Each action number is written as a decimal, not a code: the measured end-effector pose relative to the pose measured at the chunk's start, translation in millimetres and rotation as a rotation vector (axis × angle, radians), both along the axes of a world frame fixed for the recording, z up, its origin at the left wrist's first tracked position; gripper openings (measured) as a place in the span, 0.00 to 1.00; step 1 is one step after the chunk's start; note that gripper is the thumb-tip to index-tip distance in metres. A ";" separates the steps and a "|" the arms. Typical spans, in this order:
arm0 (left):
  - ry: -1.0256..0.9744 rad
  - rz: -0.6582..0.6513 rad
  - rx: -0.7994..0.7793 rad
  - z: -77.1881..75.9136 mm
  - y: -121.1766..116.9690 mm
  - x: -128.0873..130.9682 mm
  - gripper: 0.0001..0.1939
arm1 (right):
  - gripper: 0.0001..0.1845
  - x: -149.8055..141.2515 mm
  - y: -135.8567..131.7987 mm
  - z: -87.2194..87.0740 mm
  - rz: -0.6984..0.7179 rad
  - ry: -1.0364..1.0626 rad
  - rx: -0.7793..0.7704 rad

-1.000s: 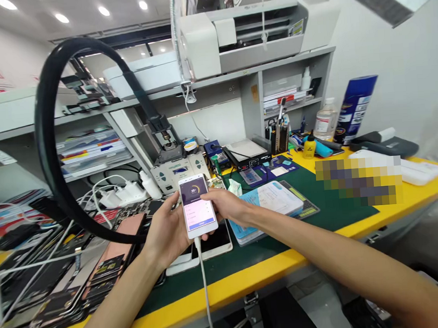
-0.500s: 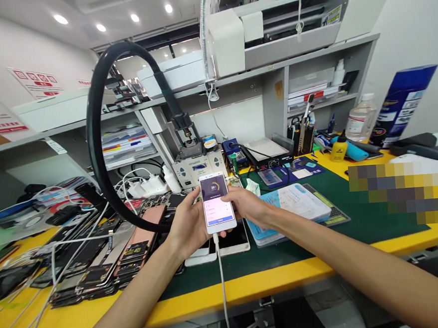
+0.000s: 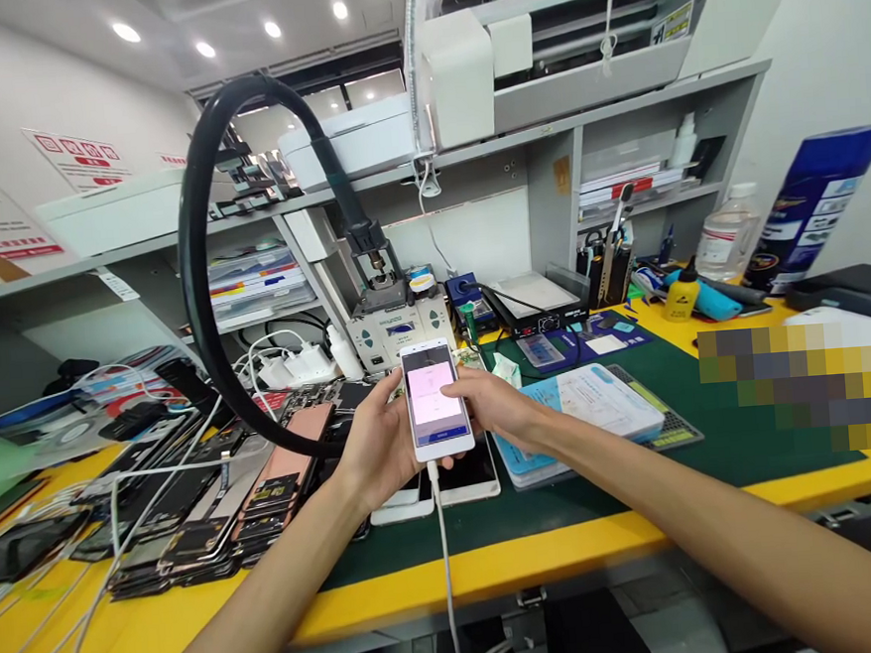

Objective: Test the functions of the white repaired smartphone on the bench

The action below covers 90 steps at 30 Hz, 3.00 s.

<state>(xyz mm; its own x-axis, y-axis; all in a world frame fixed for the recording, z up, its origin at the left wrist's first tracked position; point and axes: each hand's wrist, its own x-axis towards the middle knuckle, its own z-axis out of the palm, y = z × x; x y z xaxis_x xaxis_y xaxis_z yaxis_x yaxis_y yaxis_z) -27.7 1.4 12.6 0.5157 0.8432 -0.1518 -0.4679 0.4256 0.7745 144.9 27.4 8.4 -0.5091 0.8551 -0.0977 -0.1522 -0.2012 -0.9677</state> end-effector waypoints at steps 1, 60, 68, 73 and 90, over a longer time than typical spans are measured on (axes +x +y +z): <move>0.000 0.001 0.003 0.5 -0.4 0.2 0.29 | 0.17 0.2 0.1 -0.1 0.001 0.000 0.000; 0.302 0.211 0.222 -2.0 2.9 3.4 0.24 | 0.26 24.1 22.9 12.5 0.102 0.676 -0.416; -0.008 -0.076 0.009 -1.2 -1.1 5.3 0.35 | 0.24 6.4 15.0 -2.1 -0.391 -0.010 0.008; -0.120 -0.101 -0.181 -8.7 5.5 2.5 0.34 | 0.17 0.3 7.7 -3.5 -0.302 -0.137 0.002; -0.143 -0.029 -0.109 -10.3 5.2 0.0 0.31 | 0.17 -0.1 9.6 -8.5 -0.353 -0.210 0.219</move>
<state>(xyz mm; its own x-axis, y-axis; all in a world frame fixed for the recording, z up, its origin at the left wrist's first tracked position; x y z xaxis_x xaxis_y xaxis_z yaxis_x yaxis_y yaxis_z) -27.7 6.6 2.3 0.5625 0.8101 -0.1652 -0.5562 0.5186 0.6494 144.8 37.1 -0.1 -0.1712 0.9846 0.0346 0.0286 0.0401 -0.9988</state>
